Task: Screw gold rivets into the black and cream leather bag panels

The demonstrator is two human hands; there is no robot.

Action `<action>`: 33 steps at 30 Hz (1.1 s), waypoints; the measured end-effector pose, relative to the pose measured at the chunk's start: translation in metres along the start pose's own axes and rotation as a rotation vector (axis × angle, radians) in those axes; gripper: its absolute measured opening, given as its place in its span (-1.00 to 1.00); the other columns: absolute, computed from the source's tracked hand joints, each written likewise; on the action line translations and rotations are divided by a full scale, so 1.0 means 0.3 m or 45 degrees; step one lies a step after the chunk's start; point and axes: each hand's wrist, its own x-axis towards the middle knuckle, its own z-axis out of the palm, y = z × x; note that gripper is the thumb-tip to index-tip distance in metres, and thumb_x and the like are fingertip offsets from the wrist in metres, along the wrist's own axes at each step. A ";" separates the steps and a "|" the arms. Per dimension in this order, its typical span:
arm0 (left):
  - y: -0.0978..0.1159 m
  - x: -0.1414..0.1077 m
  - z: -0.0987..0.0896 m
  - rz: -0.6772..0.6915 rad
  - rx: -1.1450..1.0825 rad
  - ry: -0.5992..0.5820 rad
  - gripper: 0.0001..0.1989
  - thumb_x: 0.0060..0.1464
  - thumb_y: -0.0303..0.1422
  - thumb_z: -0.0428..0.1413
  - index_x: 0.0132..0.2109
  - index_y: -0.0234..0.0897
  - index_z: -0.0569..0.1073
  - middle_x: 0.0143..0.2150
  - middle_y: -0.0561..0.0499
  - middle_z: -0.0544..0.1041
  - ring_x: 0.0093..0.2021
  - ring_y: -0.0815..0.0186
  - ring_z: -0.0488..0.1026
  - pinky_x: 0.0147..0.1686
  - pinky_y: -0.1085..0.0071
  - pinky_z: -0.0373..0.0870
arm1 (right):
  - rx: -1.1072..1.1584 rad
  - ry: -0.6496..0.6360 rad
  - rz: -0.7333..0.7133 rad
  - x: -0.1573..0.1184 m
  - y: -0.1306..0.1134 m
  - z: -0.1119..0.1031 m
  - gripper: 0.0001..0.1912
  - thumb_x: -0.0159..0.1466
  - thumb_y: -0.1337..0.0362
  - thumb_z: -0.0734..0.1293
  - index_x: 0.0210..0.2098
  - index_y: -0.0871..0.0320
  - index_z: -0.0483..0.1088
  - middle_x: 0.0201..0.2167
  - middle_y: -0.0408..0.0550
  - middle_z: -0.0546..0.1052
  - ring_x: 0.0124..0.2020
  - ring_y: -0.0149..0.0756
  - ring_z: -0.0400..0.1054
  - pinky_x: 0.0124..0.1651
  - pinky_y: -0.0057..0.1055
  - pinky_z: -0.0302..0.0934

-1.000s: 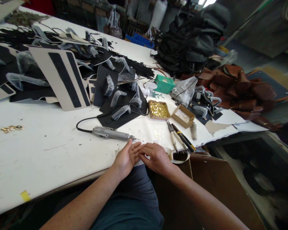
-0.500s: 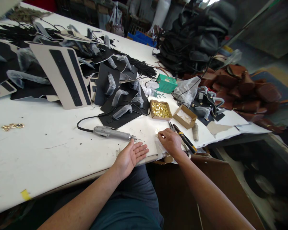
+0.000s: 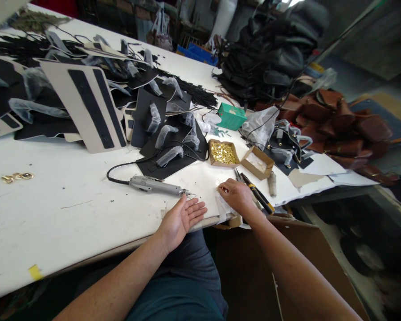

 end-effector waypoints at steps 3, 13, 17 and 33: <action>-0.002 0.000 -0.003 0.001 -0.006 -0.004 -0.42 0.43 -0.02 -0.07 0.21 -0.49 0.43 0.27 -0.42 0.53 0.18 -0.02 0.58 0.32 0.08 0.40 | 0.005 -0.022 -0.006 0.004 -0.001 -0.009 -0.78 0.37 0.24 0.34 -0.29 0.06 0.65 -0.30 -0.08 0.64 -0.31 -0.28 0.44 -0.21 -0.36 0.10; 0.003 -0.008 0.008 0.002 -0.002 0.015 -0.43 0.44 -0.03 -0.07 0.20 -0.49 0.44 0.26 -0.44 0.52 0.17 -0.03 0.59 0.30 0.08 0.41 | 0.102 -0.026 0.017 -0.001 0.017 -0.020 -0.80 0.34 0.25 0.36 -0.24 0.01 0.68 -0.24 -0.09 0.68 -0.25 -0.25 0.51 -0.17 -0.39 0.20; 0.003 -0.007 0.007 0.008 0.002 0.011 -0.43 0.44 -0.04 -0.07 0.20 -0.49 0.45 0.26 -0.43 0.53 0.19 -0.03 0.58 0.31 0.07 0.40 | 0.166 0.060 0.117 0.005 0.044 -0.011 -0.79 0.32 0.26 0.34 -0.22 0.03 0.67 -0.25 -0.10 0.68 -0.24 -0.26 0.52 -0.14 -0.40 0.25; -0.018 0.019 -0.004 -0.024 0.018 0.011 -0.45 0.41 -0.05 0.01 0.27 -0.43 0.40 0.32 -0.37 0.49 0.27 -0.02 0.52 0.31 0.12 0.43 | 0.095 -0.002 0.837 0.278 0.621 -0.112 -0.69 0.32 0.16 0.39 -0.04 0.14 0.65 -0.16 0.08 0.69 -0.16 -0.11 0.53 -0.17 -0.34 0.29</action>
